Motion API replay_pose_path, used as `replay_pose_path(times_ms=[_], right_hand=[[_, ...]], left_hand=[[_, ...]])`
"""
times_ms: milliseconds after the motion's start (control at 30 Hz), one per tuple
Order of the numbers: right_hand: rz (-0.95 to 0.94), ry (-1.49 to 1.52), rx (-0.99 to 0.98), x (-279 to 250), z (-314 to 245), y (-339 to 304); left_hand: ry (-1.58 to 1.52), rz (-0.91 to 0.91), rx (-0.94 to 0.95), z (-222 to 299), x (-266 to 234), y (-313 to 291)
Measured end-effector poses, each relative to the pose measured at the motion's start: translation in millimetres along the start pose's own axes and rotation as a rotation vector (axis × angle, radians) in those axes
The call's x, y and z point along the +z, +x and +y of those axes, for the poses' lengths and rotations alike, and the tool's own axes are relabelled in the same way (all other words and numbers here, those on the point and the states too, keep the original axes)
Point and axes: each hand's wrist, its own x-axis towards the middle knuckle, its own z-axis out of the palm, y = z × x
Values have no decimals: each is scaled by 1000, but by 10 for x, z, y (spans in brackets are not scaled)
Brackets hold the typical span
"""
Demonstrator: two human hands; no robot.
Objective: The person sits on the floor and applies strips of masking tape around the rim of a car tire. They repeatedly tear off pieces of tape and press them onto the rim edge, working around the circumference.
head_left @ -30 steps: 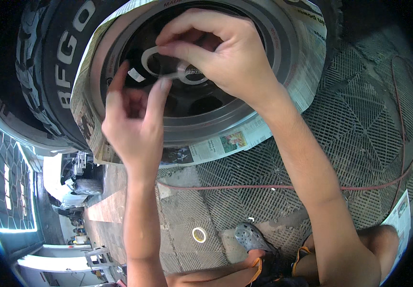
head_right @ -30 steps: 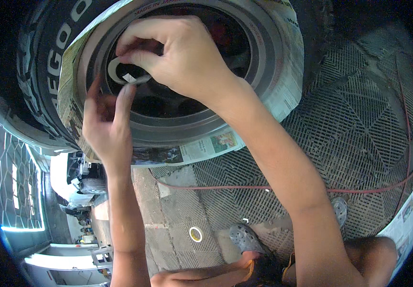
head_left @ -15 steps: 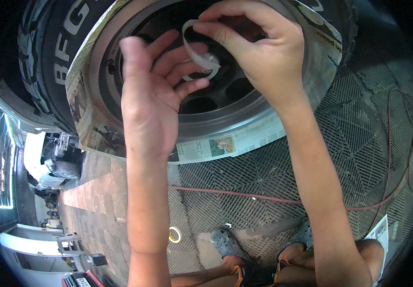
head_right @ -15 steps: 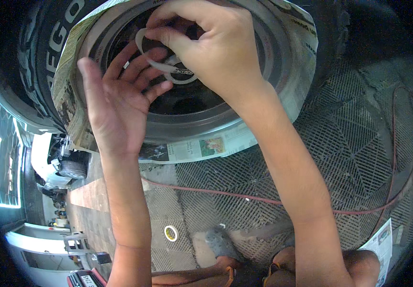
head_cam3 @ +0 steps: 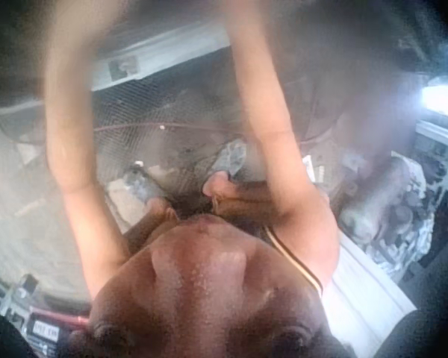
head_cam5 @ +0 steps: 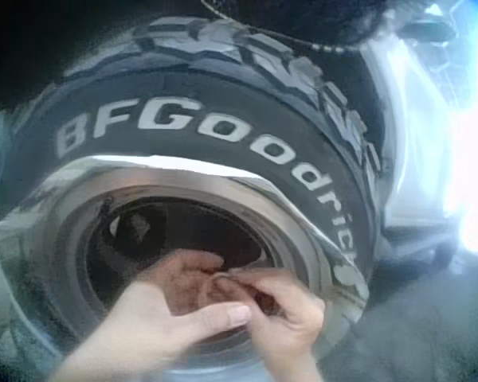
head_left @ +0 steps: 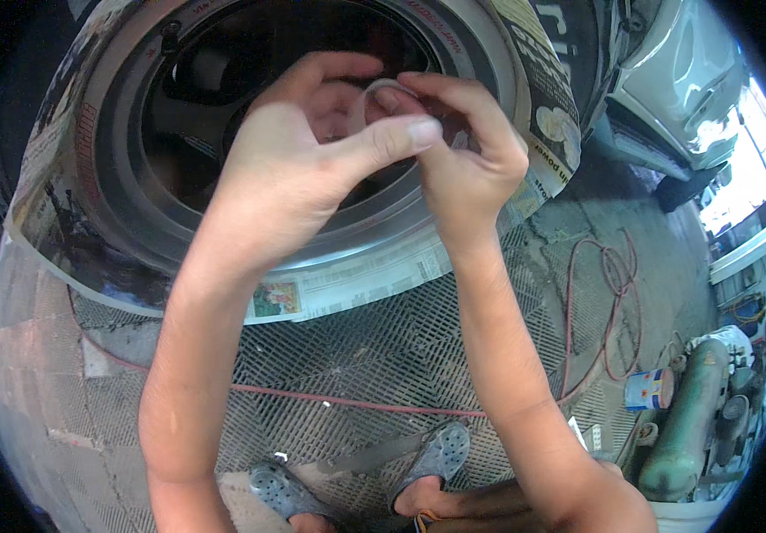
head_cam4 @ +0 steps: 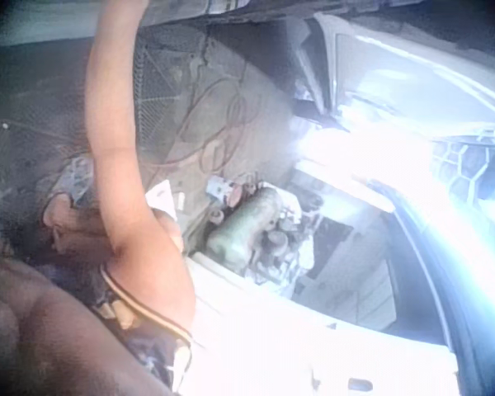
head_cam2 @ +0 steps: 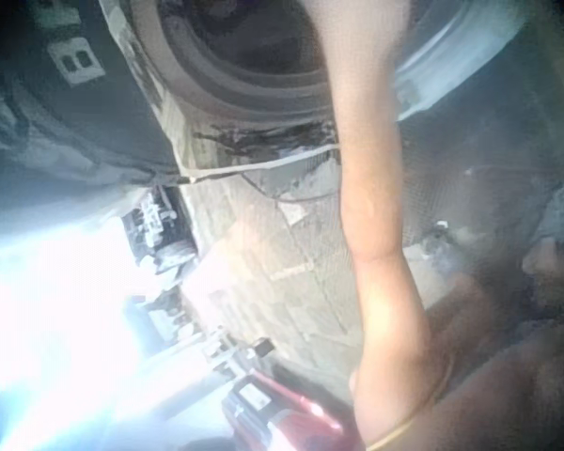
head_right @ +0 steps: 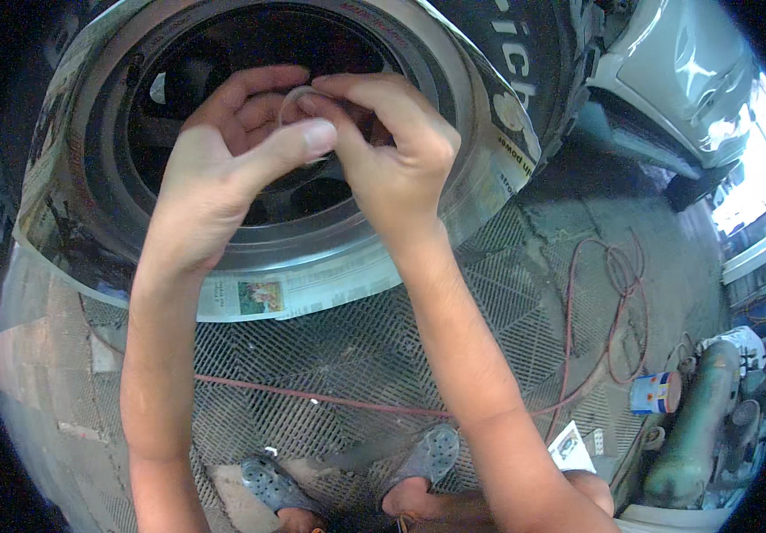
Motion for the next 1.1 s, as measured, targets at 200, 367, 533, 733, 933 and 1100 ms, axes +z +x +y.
replay_pose_path(times_ms=[200,367,533,733,933,1100], right_hand=[[-17,-17,178,71,-84,65],[32,-43,37,129,70,111],[200,163,39,303,153,189],[352,18,-13,388,239,197],[435,-99,-91,376,315,236],[571,112,216,457,39,349]], left_hand=[[358,228,173,46,-251,-52],[654,358,622,38,-391,10],[802,478,798,51,-472,71],[919,704,994,17,-411,270],[990,874,1054,41,-229,411],[837,849,1219,-30,-184,653]])
